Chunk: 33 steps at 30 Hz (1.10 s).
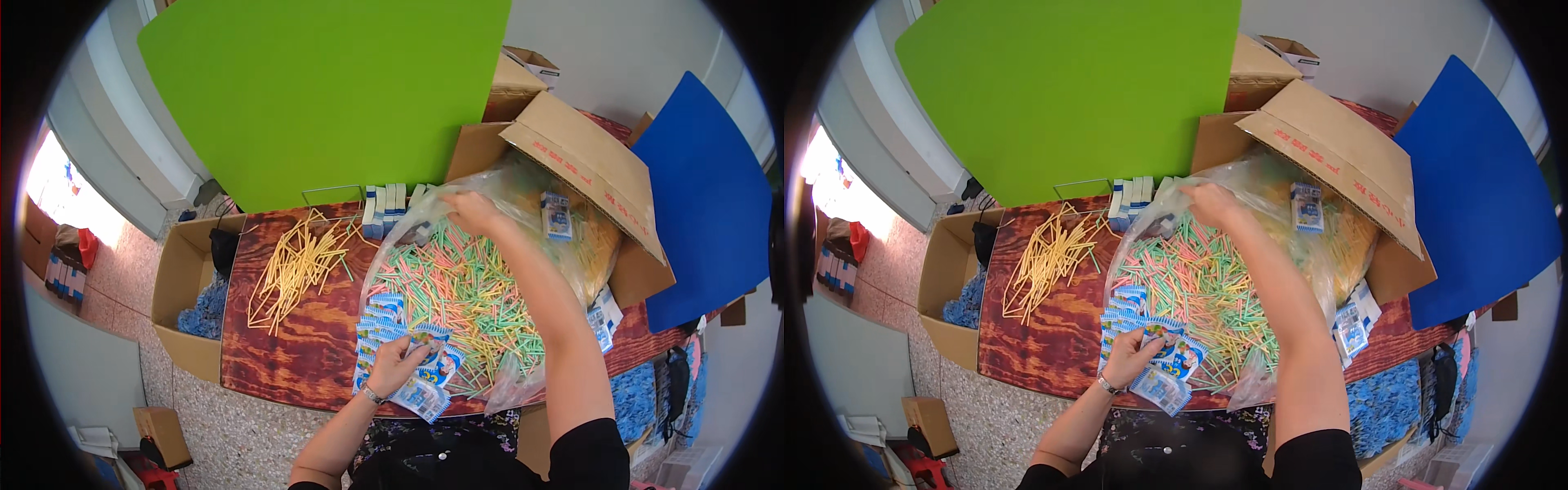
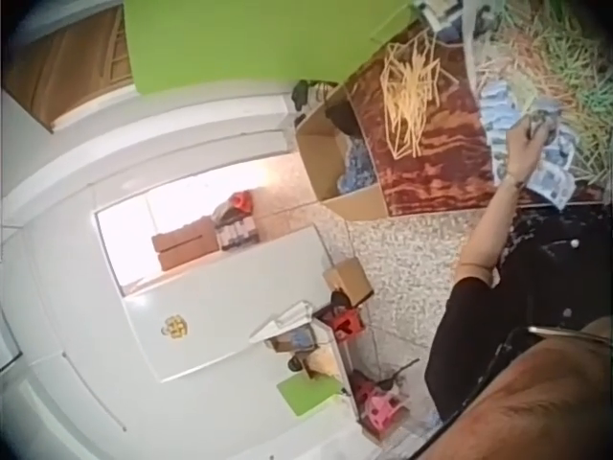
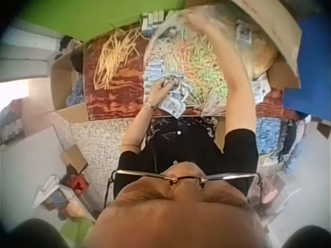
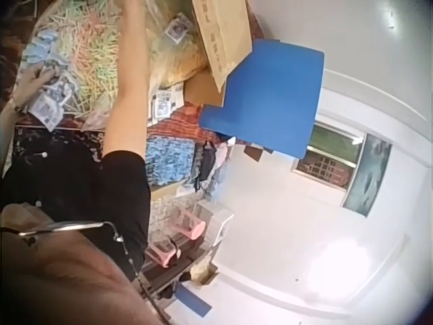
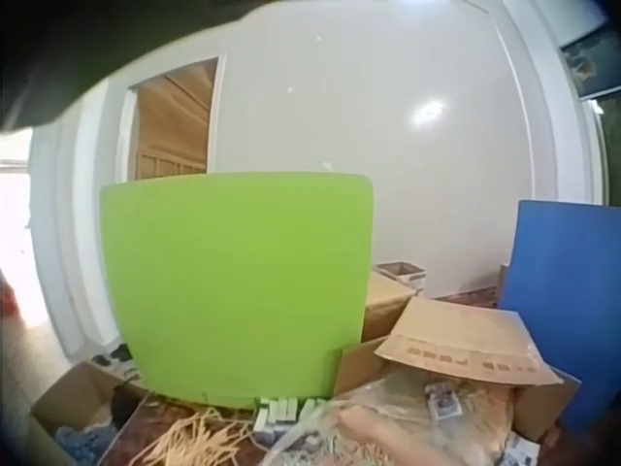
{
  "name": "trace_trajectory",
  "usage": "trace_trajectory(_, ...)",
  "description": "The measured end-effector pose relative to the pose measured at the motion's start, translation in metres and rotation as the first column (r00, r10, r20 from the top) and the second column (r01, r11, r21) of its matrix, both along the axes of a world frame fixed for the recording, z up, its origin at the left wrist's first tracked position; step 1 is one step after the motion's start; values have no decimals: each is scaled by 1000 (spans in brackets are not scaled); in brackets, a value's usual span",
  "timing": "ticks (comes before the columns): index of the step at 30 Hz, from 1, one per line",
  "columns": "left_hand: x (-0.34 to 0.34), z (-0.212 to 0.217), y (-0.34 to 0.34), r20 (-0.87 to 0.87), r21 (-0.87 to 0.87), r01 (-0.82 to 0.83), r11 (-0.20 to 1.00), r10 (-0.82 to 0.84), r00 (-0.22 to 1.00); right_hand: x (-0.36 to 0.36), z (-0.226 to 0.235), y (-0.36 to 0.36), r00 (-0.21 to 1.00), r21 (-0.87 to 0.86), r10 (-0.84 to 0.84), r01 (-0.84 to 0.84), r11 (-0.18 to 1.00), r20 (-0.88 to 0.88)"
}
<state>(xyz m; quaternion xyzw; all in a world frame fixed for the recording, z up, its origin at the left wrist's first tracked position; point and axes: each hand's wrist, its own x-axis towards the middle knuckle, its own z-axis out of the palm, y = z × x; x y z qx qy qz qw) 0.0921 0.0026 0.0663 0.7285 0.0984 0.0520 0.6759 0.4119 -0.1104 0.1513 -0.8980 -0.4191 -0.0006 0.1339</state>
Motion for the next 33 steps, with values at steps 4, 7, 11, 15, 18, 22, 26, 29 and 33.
trace_trajectory(4,-3,-5,8,-37,19,-8,1000,9,999,-21,-13,-12,996,67,60,-55,996,-72)
trace_trajectory(7,-1,8,7,-20,97,2,995,0,1000,-33,-33,-12,988,-148,-156,154,977,-1)
trace_trajectory(11,-2,27,3,-3,145,2,989,-1,1000,-42,-48,5,952,-120,-267,285,951,149)
trace_trajectory(15,-6,27,0,5,150,-2,989,2,1000,-33,-70,19,909,-198,-392,414,888,143)
trace_trajectory(18,-7,26,-1,10,166,13,986,-15,1000,-26,-76,14,910,-241,-395,415,877,130)
trace_trajectory(22,-14,18,3,6,154,-24,988,23,1000,-41,-45,-1,940,-377,-337,330,866,50)
trace_trajectory(26,-12,33,-3,80,227,-124,966,109,991,-69,-9,-43,939,-221,-315,280,934,-141)
trace_trajectory(29,-6,42,-11,137,263,-167,950,135,981,-87,-10,-82,823,-9,-149,172,985,-548)
trace_trajectory(33,-1,42,-15,191,320,-207,925,151,970,-125,-4,-104,317,203,64,428,881,-946)
